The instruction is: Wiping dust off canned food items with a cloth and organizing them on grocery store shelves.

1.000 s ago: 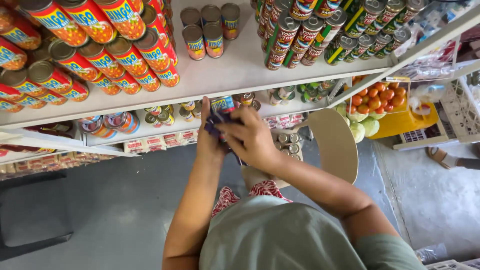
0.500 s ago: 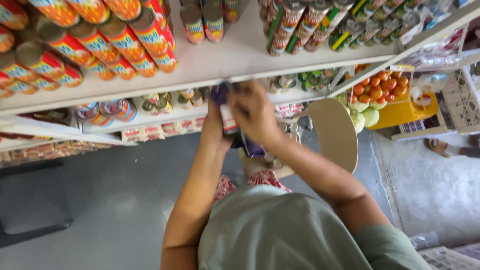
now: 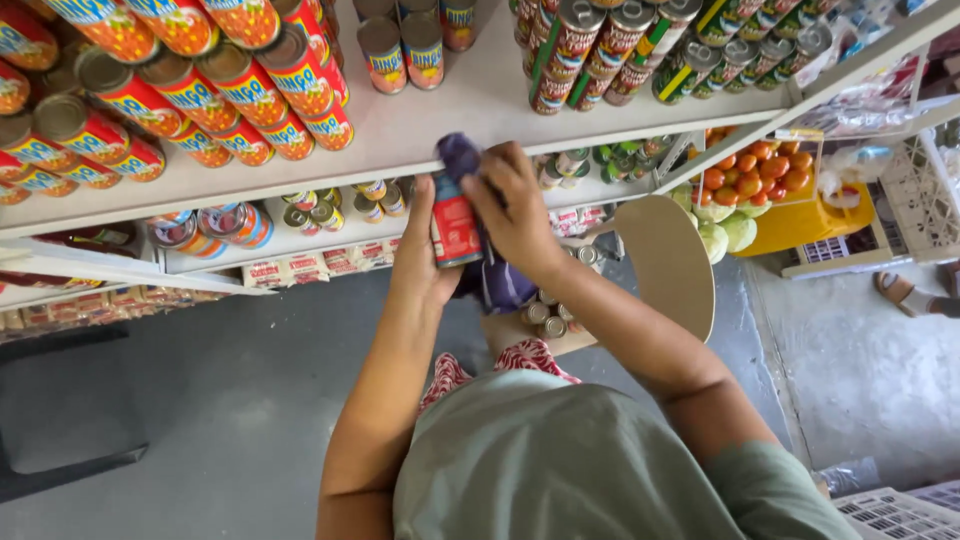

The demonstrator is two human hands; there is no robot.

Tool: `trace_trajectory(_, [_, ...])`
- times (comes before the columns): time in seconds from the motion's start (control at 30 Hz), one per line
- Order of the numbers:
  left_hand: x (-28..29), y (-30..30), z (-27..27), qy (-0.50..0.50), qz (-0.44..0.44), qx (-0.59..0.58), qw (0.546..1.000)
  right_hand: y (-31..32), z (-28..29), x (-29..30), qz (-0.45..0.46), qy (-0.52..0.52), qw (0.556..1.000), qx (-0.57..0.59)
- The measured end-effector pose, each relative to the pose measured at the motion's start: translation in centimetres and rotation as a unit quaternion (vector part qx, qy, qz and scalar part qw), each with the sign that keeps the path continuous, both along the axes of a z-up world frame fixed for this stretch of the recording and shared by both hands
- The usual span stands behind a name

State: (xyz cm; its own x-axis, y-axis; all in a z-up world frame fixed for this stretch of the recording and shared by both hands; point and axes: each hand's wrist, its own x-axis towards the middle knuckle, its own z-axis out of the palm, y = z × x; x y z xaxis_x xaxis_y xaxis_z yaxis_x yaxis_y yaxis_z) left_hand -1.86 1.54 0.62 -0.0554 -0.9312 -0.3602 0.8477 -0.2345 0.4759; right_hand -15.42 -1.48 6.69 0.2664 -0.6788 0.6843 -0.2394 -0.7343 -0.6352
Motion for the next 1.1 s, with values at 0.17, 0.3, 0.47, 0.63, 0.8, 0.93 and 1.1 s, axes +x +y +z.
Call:
trace_trajectory(0.17, [0.8, -1.0, 0.9, -0.001, 0.071, 0.013, 0.997, 4.2, 0.0, 0.5, -0.006, 0.001, 1.0, 0.025])
trace_trajectory(0.3, [0.3, -0.5, 1.4, -0.065, 0.094, -0.019, 0.993, 0.7, -0.5, 0.2, 0.029, -0.03, 0.999, 0.009])
trace_trajectory(0.47, [0.6, -1.3, -0.1, -0.002, 0.074, 0.041, 0.996, 3.0, 0.9, 0.7, 0.0, 0.049, 0.998, -0.033])
trace_trajectory(0.63, [-0.5, 0.3, 3.3, -0.041, 0.068, 0.026, 0.996, 0.7, 0.3, 0.7, 0.018, -0.01, 1.0, -0.017])
trace_trajectory(0.8, [2.1, -0.7, 3.6, -0.007, 0.159, 0.029, 0.987, 3.3, -1.1, -0.1, 0.081, -0.018, 0.992, 0.1])
trace_trajectory(0.93, [1.8, -0.5, 3.3, 0.023, 0.118, 0.004, 0.993, 1.5, 0.2, -0.5, 0.093, -0.043, 0.99, 0.102])
trace_trajectory(1.1, [1.6, -0.6, -1.0, 0.038, 0.043, 0.024, 0.998, 2.5, 2.2, 1.1, 0.067, 0.073, 0.995, -0.025])
